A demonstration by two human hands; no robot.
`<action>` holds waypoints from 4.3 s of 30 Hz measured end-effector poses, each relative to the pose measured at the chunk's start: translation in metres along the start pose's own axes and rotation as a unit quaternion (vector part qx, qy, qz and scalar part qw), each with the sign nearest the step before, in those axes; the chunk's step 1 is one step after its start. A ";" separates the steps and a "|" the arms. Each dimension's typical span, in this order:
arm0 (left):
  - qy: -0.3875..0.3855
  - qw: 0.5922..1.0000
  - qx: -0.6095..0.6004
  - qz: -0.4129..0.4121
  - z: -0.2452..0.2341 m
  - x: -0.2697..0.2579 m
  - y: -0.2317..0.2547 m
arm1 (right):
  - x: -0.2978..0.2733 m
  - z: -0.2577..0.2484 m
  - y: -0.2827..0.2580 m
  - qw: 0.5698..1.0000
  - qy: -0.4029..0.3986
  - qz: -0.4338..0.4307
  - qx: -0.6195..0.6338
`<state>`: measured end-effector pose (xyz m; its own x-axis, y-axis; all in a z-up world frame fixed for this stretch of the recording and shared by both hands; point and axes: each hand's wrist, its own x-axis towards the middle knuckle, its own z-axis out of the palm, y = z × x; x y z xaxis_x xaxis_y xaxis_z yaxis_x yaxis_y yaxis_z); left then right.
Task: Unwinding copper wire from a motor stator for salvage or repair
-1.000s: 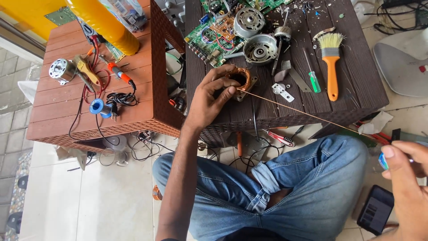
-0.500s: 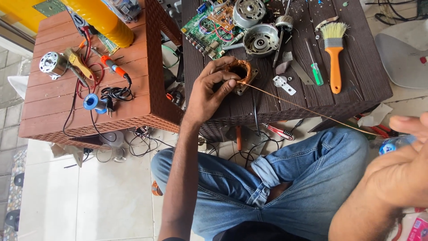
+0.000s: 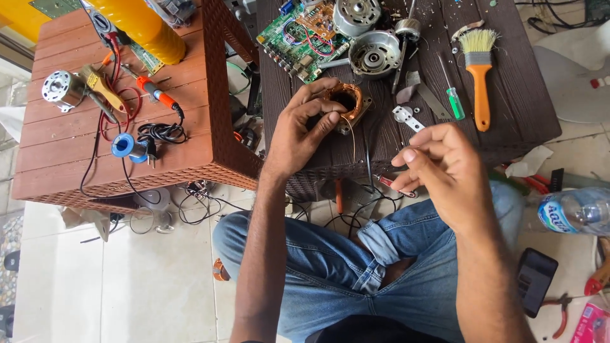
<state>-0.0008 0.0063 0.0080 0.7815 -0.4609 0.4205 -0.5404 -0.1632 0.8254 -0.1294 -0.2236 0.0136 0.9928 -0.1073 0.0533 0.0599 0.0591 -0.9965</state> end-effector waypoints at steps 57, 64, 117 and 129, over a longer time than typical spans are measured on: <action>0.046 0.995 -0.083 0.032 -0.003 -0.007 0.008 | 0.067 0.060 -0.048 0.930 -0.114 -0.112 -0.332; 0.054 0.995 -0.061 0.066 -0.003 -0.006 0.009 | 0.044 0.046 -0.045 0.903 -0.086 -0.089 -0.411; 0.023 0.958 0.260 0.118 0.008 -0.005 0.015 | 0.074 0.046 -0.020 0.901 -0.007 -0.007 -0.433; 0.075 0.955 0.274 0.080 0.008 -0.004 0.018 | 0.080 0.044 -0.011 0.895 -0.020 0.036 -0.444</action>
<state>-0.0164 -0.0018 0.0185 0.6890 -0.3941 0.6083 -0.7064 -0.5528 0.4420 -0.0458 -0.1892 0.0317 0.9947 -0.0987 -0.0284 -0.0930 -0.7490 -0.6561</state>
